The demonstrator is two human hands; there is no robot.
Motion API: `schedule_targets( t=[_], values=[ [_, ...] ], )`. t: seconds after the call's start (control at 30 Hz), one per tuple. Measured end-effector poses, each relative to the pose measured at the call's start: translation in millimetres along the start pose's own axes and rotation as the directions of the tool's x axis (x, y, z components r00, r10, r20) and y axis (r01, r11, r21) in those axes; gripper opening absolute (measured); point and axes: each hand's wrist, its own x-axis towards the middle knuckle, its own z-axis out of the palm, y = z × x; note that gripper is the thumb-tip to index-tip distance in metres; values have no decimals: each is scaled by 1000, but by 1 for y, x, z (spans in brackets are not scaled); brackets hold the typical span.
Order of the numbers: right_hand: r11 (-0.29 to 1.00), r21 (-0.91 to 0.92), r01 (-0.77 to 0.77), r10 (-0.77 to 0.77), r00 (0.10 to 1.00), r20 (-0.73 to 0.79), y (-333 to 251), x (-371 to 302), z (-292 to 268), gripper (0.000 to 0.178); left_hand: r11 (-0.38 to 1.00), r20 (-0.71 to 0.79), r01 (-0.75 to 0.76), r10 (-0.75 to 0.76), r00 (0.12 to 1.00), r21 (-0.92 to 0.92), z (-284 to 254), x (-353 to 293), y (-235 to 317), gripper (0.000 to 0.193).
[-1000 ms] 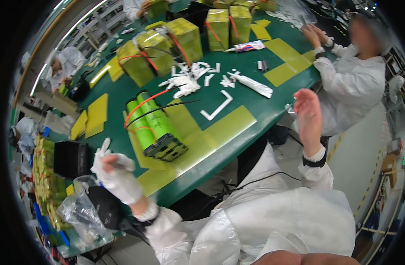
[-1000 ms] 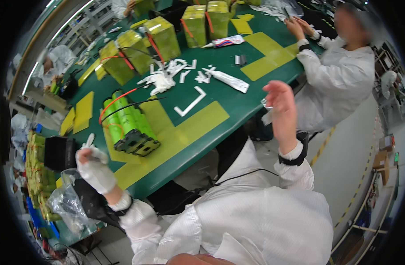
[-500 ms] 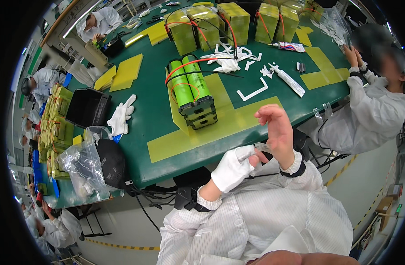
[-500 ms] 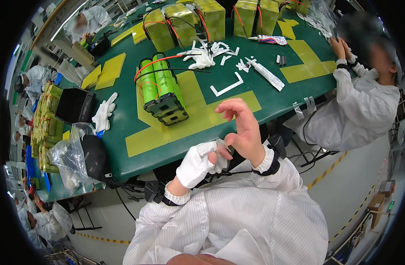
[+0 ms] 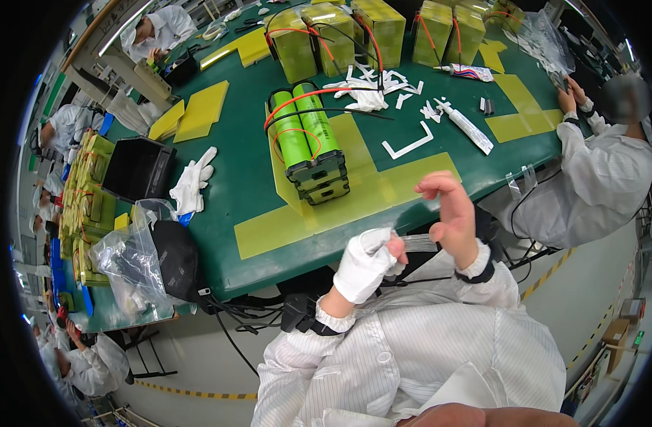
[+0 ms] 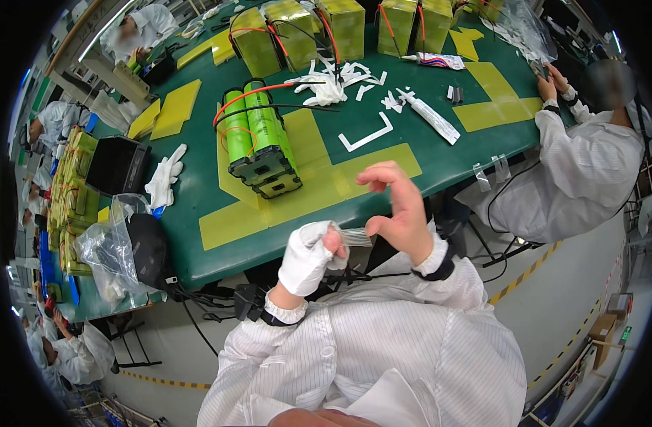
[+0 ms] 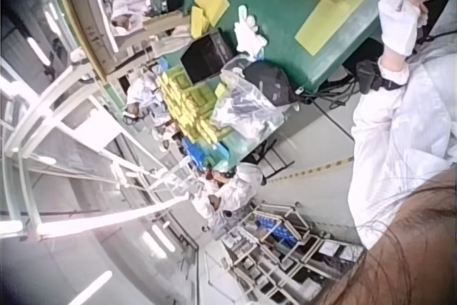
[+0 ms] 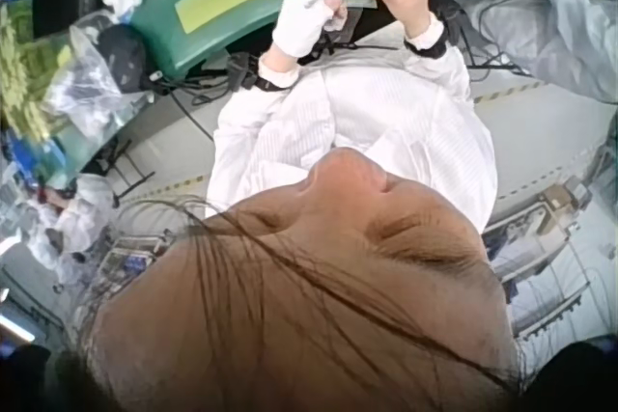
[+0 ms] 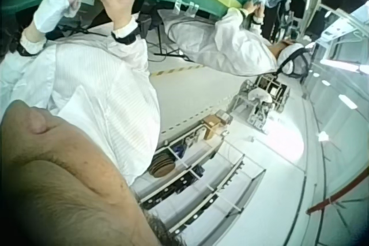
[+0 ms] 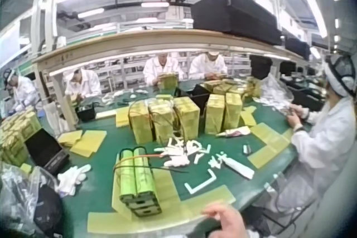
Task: Assembling green cylindrical battery packs by applying insulation, wiring, and securing with tape in a factory setting.
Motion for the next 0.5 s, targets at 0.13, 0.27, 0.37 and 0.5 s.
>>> schedule_targets(
  t=[0.13, 0.27, 0.37, 0.5],
  values=[
    [950, -307, 55, 27, 966, 257, -14, 12, -48, 51, 922, -79, -184, 223, 972, 342, -14, -5, -6, 39],
    [999, 22, -35, 37, 992, -124, -6, -7, -97, 7, 987, -218, -55, 88, 972, 151, -27, -10, 1, 44],
    [966, -36, -257, 259, 958, 126, -28, -6, -62, 6, 949, -197, -124, 187, 962, 291, -19, -8, 6, 46],
    [878, 84, -471, 438, 862, 255, -30, -8, -16, 6, 909, -163, -159, 237, 958, 385, -17, -7, 6, 45]
  ],
)
